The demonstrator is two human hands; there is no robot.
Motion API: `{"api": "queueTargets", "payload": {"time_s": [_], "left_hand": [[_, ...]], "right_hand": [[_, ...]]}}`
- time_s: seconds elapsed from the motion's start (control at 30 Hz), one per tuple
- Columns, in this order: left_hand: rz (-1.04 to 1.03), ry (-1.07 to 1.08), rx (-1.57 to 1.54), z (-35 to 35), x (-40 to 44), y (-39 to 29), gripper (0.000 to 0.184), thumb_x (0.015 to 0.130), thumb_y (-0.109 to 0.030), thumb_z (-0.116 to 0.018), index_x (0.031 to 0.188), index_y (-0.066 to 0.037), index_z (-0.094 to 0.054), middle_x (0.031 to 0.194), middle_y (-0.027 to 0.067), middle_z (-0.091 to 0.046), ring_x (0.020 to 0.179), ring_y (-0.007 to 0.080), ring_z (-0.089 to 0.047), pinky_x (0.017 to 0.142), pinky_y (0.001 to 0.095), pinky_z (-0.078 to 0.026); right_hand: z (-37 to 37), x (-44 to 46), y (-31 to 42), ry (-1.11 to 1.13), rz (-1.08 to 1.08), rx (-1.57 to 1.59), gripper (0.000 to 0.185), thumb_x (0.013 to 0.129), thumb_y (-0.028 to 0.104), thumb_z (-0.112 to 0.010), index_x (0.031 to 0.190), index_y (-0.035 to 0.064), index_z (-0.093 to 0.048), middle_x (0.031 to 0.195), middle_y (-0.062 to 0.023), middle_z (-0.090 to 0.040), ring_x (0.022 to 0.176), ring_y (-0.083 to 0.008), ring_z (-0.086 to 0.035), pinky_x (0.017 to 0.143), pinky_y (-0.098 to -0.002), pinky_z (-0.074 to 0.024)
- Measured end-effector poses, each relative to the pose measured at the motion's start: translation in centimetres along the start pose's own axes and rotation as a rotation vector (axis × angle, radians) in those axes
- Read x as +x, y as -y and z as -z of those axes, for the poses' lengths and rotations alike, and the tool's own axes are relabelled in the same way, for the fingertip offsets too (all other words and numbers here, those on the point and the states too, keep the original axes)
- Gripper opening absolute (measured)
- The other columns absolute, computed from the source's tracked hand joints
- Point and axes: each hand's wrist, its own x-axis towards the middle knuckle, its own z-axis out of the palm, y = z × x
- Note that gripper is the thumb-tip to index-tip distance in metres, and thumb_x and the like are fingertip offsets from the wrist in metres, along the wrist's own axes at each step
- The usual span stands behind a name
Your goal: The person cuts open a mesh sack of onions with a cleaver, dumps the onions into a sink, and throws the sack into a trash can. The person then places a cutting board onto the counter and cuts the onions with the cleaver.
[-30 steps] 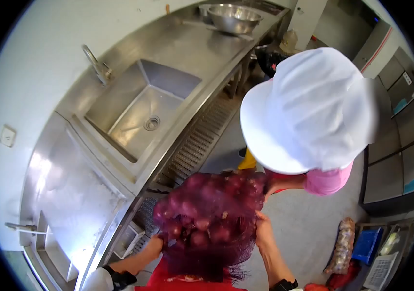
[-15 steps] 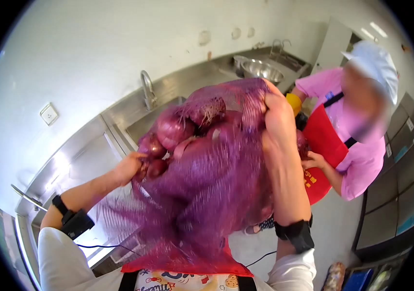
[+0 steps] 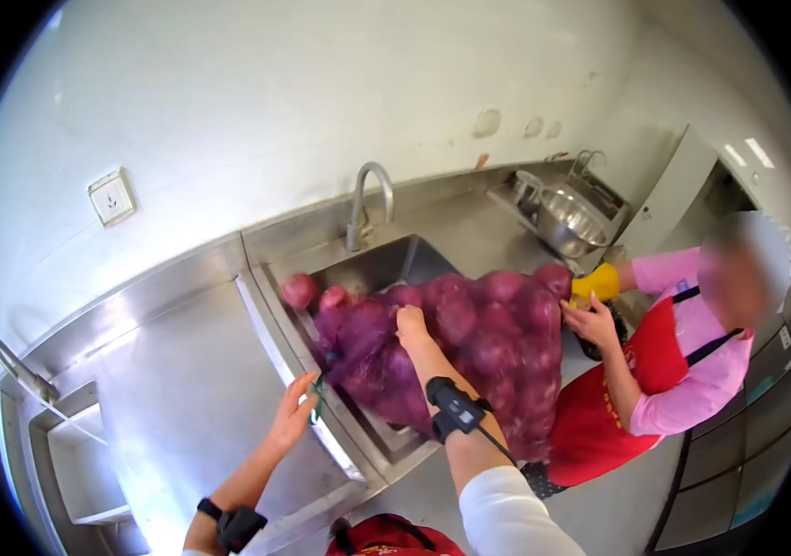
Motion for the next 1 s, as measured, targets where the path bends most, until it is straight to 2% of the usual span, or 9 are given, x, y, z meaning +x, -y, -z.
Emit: {"api": "queueTargets", "payload": {"time_s": [0.1, 0.17, 0.23, 0.3, 0.37, 0.6, 0.77, 0.8, 1.0], "left_hand": [[-0.031, -0.112, 0.117, 3.0, -2.7, -0.1, 0.047, 0.084, -0.011, -0.058, 0.129, -0.006, -0.047, 0.135, 0.0216, -0.039, 0.131, 0.0332, -0.032, 0.106, 0.0379, -0.028], [0.055, -0.165, 0.078, 4.3, -3.5, 0.9, 0.046, 0.083, -0.011, -0.059, 0.127, -0.006, -0.048, 0.135, 0.0211, -0.04, 0.13, 0.0334, -0.034, 0.105, 0.038, -0.029], [0.074, -0.161, 0.095, 3.6, -2.9, 0.8, 0.043, 0.082, -0.008, -0.06, 0.123, -0.006, -0.051, 0.132, 0.0191, -0.042, 0.125, 0.0324, -0.039, 0.103, 0.0377, -0.031], [0.08, -0.118, 0.116, 2.4, -1.4, 1.5, 0.042, 0.081, -0.007, -0.06, 0.122, -0.006, -0.052, 0.129, 0.0167, -0.045, 0.121, 0.0308, -0.043, 0.101, 0.0374, -0.034], [0.133, -0.085, 0.097, 0.3, 0.6, 0.9, 0.038, 0.08, -0.007, -0.061, 0.117, -0.008, -0.054, 0.118, 0.0112, -0.05, 0.106, 0.0264, -0.05, 0.091, 0.0362, -0.04], [0.076, 0.138, 0.06, -13.7, 6.3, -5.3, 0.037, 0.077, -0.009, -0.069, 0.111, -0.007, -0.057, 0.109, 0.0079, -0.05, 0.09, 0.0183, -0.055, 0.072, 0.03, -0.049], [-0.304, 0.078, 0.335, -27.6, 11.6, -8.0, 0.072, 0.067, -0.015, -0.079, 0.129, -0.007, -0.044, 0.125, 0.0154, -0.04, 0.114, 0.0319, -0.044, 0.097, 0.0378, -0.038], [-0.191, 0.011, 0.284, -29.7, 12.6, -7.9, 0.076, 0.067, -0.017, -0.079, 0.131, -0.006, -0.04, 0.125, 0.0165, -0.039, 0.115, 0.0338, -0.042, 0.099, 0.0402, -0.036], [-0.288, -0.267, 0.422, -34.1, 16.0, -6.4, 0.037, 0.074, -0.01, -0.073, 0.109, -0.005, -0.062, 0.111, 0.0113, -0.052, 0.103, 0.0274, -0.05, 0.092, 0.0355, -0.039]], "right_hand": [[1.8, 3.5, -3.1, 0.207, 0.027, 0.082, 0.01, 0.086, 0.006, -0.046, 0.08, 0.0099, -0.053, 0.074, -0.0071, -0.057, 0.064, -0.0211, -0.058, 0.062, -0.0354, -0.0517], [2.5, 1.5, 1.4, 0.315, 0.076, -0.18, 0.024, 0.083, 0.0, -0.053, 0.106, 0.0086, -0.05, 0.09, -0.0106, -0.06, 0.081, -0.0211, -0.061, 0.073, -0.0356, -0.0526], [4.1, -1.2, 5.5, 0.282, 0.222, -0.437, 0.036, 0.081, -0.003, -0.055, 0.115, 0.0073, -0.048, 0.109, -0.0097, -0.055, 0.099, -0.0193, -0.056, 0.088, -0.0315, -0.0466], [8.9, -1.1, 6.7, 0.227, 0.665, -0.799, 0.034, 0.078, -0.005, -0.054, 0.11, 0.0052, -0.051, 0.103, -0.0081, -0.057, 0.098, -0.0197, -0.057, 0.085, -0.0313, -0.0474], [15.4, -1.4, 7.5, 0.063, 0.731, -0.983, 0.031, 0.078, -0.006, -0.053, 0.107, 0.0044, -0.054, 0.106, -0.0074, -0.058, 0.1, -0.0183, -0.058, 0.088, -0.0301, -0.0461], [27.4, -10.8, 6.0, 0.319, 0.272, -0.752, 0.032, 0.086, 0.003, -0.056, 0.117, 0.0066, -0.053, 0.103, -0.0042, -0.06, 0.096, -0.0118, -0.057, 0.085, -0.026, -0.046], [35.4, -12.2, 3.8, 0.433, 0.03, -0.612, 0.022, 0.089, 0.001, -0.053, 0.111, 0.0033, -0.057, 0.097, -0.0012, -0.06, 0.092, -0.0098, -0.057, 0.082, -0.0243, -0.0459], [37.5, -11.8, 3.5, 0.431, 0.002, -0.592, 0.022, 0.09, 0.002, -0.053, 0.111, 0.0033, -0.057, 0.096, -0.0013, -0.06, 0.091, -0.0097, -0.057, 0.082, -0.0242, -0.0461], [47.4, -8.7, 3.2, 0.232, 0.054, -0.313, 0.015, 0.09, 0.003, -0.051, 0.102, 0.0036, -0.059, 0.089, -0.0036, -0.063, 0.079, -0.0104, -0.059, 0.068, -0.0238, -0.0486]]}}
